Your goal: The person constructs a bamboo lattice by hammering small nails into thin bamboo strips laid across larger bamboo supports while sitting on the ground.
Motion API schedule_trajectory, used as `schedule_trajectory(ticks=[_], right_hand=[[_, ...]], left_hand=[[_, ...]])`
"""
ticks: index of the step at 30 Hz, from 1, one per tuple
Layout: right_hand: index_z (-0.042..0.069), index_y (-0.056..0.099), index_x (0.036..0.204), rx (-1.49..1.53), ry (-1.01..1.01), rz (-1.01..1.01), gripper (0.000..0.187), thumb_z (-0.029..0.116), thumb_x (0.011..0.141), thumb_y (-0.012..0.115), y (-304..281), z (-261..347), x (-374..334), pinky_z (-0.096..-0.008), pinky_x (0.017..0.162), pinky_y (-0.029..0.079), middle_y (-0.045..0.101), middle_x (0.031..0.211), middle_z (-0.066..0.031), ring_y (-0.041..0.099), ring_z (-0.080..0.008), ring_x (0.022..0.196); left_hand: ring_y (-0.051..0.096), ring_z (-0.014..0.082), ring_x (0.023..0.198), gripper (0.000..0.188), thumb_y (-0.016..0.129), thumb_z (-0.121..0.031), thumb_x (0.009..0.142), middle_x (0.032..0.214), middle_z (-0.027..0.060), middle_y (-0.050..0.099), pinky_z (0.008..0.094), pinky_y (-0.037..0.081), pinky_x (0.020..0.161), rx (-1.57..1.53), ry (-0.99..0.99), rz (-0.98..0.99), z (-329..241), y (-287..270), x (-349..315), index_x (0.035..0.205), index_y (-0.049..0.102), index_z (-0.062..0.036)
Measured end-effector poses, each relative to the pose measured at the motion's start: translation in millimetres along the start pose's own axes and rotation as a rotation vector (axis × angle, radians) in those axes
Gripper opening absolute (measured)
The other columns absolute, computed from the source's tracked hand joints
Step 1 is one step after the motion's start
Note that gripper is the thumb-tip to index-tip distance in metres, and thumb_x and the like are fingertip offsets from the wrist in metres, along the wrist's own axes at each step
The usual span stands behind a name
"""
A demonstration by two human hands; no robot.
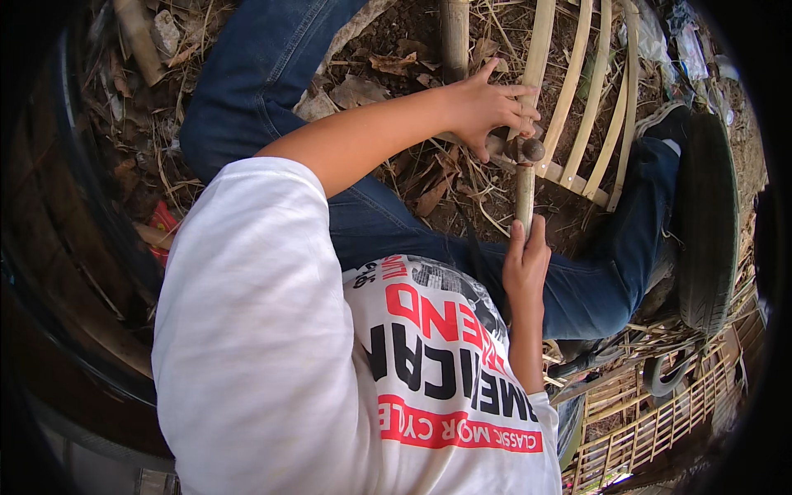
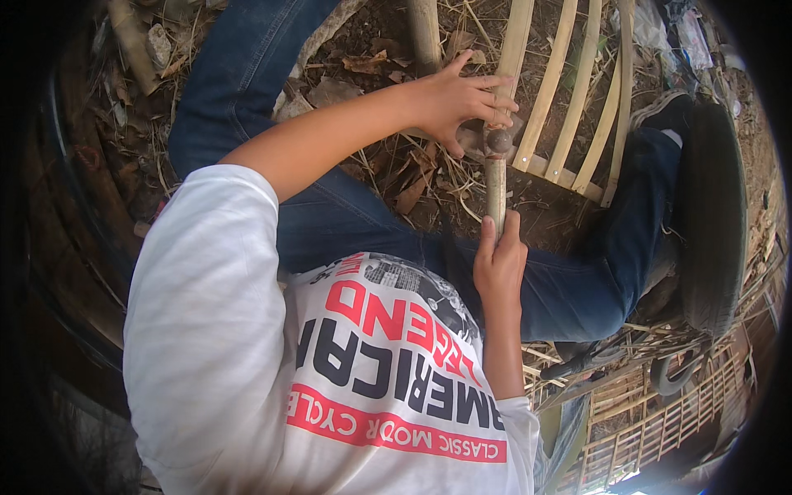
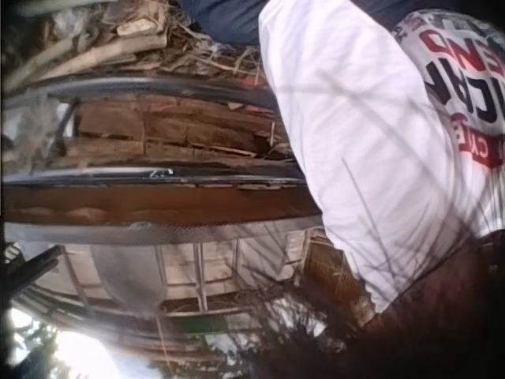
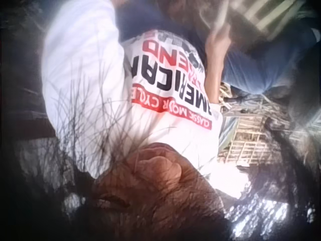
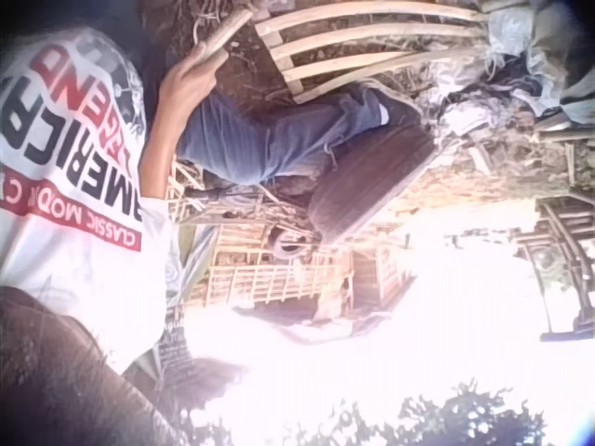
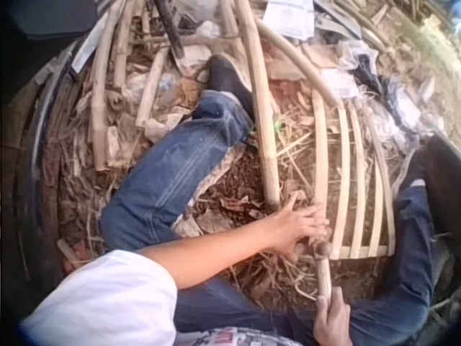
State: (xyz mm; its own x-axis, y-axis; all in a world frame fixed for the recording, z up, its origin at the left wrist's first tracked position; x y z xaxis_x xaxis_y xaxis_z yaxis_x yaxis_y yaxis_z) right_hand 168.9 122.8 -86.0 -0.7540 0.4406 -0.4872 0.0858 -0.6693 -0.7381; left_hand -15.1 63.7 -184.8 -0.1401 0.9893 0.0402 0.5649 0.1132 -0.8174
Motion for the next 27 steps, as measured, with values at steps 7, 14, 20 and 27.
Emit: schedule_trajectory(ticks=[7,14,20,27], right_hand=[[0.001,0.052,0.104,0.175,0.121,-0.008,0.024,0.024,0.103,0.048,-20.0,3.5,-14.8,-0.0317,0.047,0.039,0.052,0.056,-0.0082,0.053,-0.0145,0.048],[0.001,0.051,0.104,-0.043,0.015,-0.021,0.024,0.025,0.102,0.048,-5.0,-11.2,1.2,-0.0422,0.052,0.042,0.057,0.063,-0.0194,0.060,-0.0387,0.057],[0.002,0.051,0.104,0.033,0.089,0.039,0.021,0.023,0.102,0.048,-25.6,24.0,-0.8,-0.0461,0.055,0.042,0.057,0.065,-0.0226,0.059,-0.0459,0.063],[0.002,0.050,0.104,-0.032,-0.033,-0.040,0.022,0.023,0.102,0.048,-1.2,14.0,5.3,-0.0446,0.052,0.041,0.056,0.064,-0.0234,0.059,-0.0458,0.061]], left_hand=[[0.021,0.0183,0.148,0.083,0.084,-0.037,0.060,0.151,-0.0091,0.042,0.0757,0.012,0.111,0.027,-0.022,-0.041,-1.4,6.3,-4.2,0.137,0.053,-0.0328],[0.021,0.0167,0.148,0.082,0.083,-0.038,0.059,0.151,-0.0111,0.042,0.0729,0.012,0.113,0.062,-0.006,-0.040,-6.6,3.0,-1.2,0.136,0.055,-0.0322],[0.021,0.0158,0.148,0.080,0.082,-0.038,0.058,0.150,-0.0114,0.044,0.0715,0.010,0.114,0.058,-0.014,-0.049,-0.5,2.3,-3.5,0.133,0.057,-0.0303],[0.022,0.0163,0.148,0.082,0.084,-0.036,0.056,0.148,-0.0102,0.046,0.0706,0.008,0.115,0.003,-0.017,-0.087,0.1,1.6,-4.1,0.134,0.057,-0.0301]])
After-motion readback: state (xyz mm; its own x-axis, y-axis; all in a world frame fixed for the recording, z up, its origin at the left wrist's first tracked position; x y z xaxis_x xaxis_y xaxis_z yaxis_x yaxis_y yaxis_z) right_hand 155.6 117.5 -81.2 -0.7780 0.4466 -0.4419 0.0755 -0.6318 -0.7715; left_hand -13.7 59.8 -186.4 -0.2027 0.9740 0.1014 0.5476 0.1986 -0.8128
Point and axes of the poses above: each hand's wrist, its own x-axis towards the middle knuckle, its own y-axis out of the palm, z = x × y, the point moved 7 cm from there along x, towards the middle knuckle
